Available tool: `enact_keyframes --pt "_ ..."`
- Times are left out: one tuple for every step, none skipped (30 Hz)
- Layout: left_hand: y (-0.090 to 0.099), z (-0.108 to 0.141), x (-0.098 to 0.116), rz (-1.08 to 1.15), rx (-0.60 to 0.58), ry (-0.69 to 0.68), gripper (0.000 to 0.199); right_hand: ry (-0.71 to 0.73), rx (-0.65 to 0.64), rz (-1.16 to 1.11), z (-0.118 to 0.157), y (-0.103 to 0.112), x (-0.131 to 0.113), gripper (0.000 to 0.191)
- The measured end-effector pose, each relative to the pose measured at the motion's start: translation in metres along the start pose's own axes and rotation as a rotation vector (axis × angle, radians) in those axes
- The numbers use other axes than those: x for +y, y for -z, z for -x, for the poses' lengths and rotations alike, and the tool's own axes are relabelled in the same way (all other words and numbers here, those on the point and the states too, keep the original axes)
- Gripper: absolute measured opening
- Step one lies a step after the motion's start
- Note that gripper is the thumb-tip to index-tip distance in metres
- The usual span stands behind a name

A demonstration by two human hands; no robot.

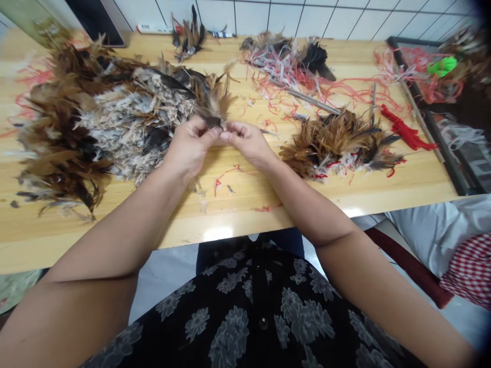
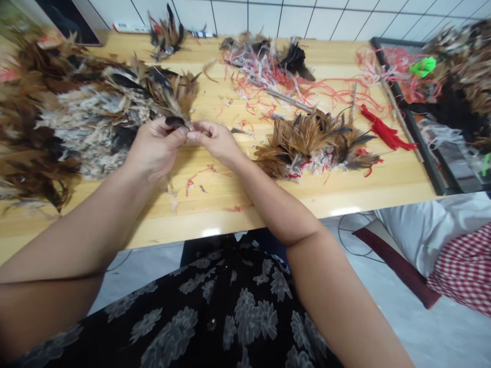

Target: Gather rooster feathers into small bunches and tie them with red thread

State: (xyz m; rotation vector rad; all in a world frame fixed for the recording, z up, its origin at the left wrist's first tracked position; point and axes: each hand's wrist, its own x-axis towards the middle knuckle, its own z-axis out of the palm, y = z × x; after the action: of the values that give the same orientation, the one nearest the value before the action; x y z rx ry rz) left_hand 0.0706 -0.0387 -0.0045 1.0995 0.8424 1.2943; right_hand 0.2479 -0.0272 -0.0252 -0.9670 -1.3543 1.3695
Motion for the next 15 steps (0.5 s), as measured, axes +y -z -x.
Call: enact_keyframes --pt "-0.001 0.000 -0.002 -0.017 0.021 -0.023 0.042 0.000 -0.014 0.007 0.000 0.000 0.001 0.072" --pt "-0.001 0.000 -0.003 -0.026 0.042 -0.036 0.042 -0.001 -0.024 0.016 -0.001 0.000 0.002 0.071" --pt "-0.002 0.001 -0.003 -0.028 0.054 -0.035 0.042 -0.001 -0.027 0.029 -0.001 0.001 0.004 0.069" --pt "-0.002 0.001 -0.003 -0.025 0.056 -0.023 0.041 0.001 -0.022 0.044 -0.001 0.001 0.006 0.066" --pt "-0.003 0.001 -0.003 -0.016 0.053 -0.007 0.040 0.007 -0.012 0.060 0.000 0.002 0.008 0.063" --pt "-0.003 0.002 -0.003 -0.001 0.047 0.009 0.039 0.014 -0.006 0.077 0.000 0.003 0.009 0.060" --pt "-0.003 0.002 -0.003 0.018 0.038 0.021 0.037 0.022 -0.007 0.092 0.001 0.003 0.010 0.058" --pt "-0.003 0.002 -0.002 0.034 0.018 0.034 0.037 0.032 -0.011 0.102 0.001 0.004 0.011 0.056" --pt "-0.003 0.002 -0.002 0.049 -0.002 0.044 0.037 0.039 -0.020 0.109 0.002 0.004 0.011 0.054" --pt "-0.003 0.002 -0.002 0.064 -0.022 0.051 0.038 0.044 -0.025 0.115 0.003 0.004 0.011 0.052" --pt "-0.002 0.002 -0.002 0.078 -0.048 0.059 0.039 0.046 -0.025 0.122 0.004 0.004 0.010 0.049" --pt "-0.002 0.002 -0.001 0.092 -0.069 0.063 0.042 0.046 -0.019 0.129 0.005 0.003 0.009 0.047" --pt "-0.003 0.001 -0.001 0.108 -0.084 0.059 0.046 0.041 -0.014 0.136 0.005 0.003 0.007 0.045" --pt "-0.003 0.001 -0.001 0.122 -0.092 0.053 0.050 0.033 -0.012 0.142 0.006 0.001 0.005 0.044" --pt "-0.004 0.001 -0.001 0.131 -0.092 0.046 0.053 0.022 -0.013 0.144 0.006 0.000 0.004 0.044"
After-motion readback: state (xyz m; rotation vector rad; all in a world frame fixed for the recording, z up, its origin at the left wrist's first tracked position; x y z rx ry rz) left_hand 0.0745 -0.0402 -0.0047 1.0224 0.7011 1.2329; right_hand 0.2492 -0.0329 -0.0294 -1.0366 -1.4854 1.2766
